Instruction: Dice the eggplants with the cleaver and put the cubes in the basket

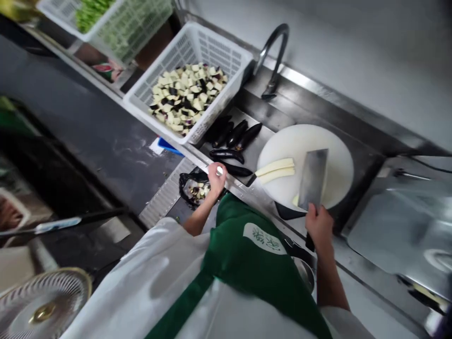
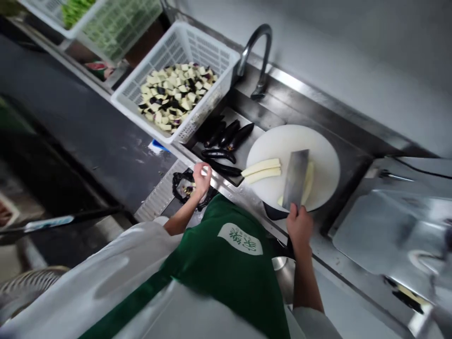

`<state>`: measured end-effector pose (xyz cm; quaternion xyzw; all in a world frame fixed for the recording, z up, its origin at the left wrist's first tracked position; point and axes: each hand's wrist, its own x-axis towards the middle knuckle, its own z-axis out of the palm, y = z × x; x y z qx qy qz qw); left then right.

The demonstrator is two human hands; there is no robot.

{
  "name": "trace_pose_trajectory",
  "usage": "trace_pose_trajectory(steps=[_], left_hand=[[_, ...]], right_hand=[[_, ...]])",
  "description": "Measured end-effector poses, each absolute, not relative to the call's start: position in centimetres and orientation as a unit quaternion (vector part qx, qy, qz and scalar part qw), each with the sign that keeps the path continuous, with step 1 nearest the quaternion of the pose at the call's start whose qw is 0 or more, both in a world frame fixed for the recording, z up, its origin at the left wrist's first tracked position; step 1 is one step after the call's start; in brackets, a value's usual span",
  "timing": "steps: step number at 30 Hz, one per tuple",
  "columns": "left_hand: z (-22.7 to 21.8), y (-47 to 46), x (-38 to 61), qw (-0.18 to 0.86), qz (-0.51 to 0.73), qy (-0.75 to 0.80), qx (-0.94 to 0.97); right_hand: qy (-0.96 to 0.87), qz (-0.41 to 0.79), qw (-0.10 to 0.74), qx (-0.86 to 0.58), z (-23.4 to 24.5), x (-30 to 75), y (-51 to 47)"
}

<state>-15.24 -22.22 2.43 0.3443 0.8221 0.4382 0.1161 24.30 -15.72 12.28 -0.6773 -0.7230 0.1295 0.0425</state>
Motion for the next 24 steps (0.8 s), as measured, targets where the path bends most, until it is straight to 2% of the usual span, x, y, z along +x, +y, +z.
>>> trace_pose_trajectory(steps=[4, 7, 16, 24], left_hand=[[4.5, -15.5, -6.4, 0.146, 0.374, 0.672, 0.622], [4.6, -12.4, -3.5, 0.166, 0.298, 0.612, 0.714], [3.6, -11.2, -3.8, 0.171, 0.267, 0.586, 0.745], [4.2, -12.3, -4.4, 0.162, 0.309, 0.595, 0.724]], right_hand=[[-0.726, 0.086, 0.005, -0.682, 13.4, 22.6, -14.5], [-0.745, 0.082, -0.023, -0.662, 14.0, 21.2, -13.0], [-0.764, 0.132, -0.123, -0.619, 13.4, 15.9, -9.4], [-0.77, 0.124, -0.118, -0.614, 14.2, 14.2, -6.9]])
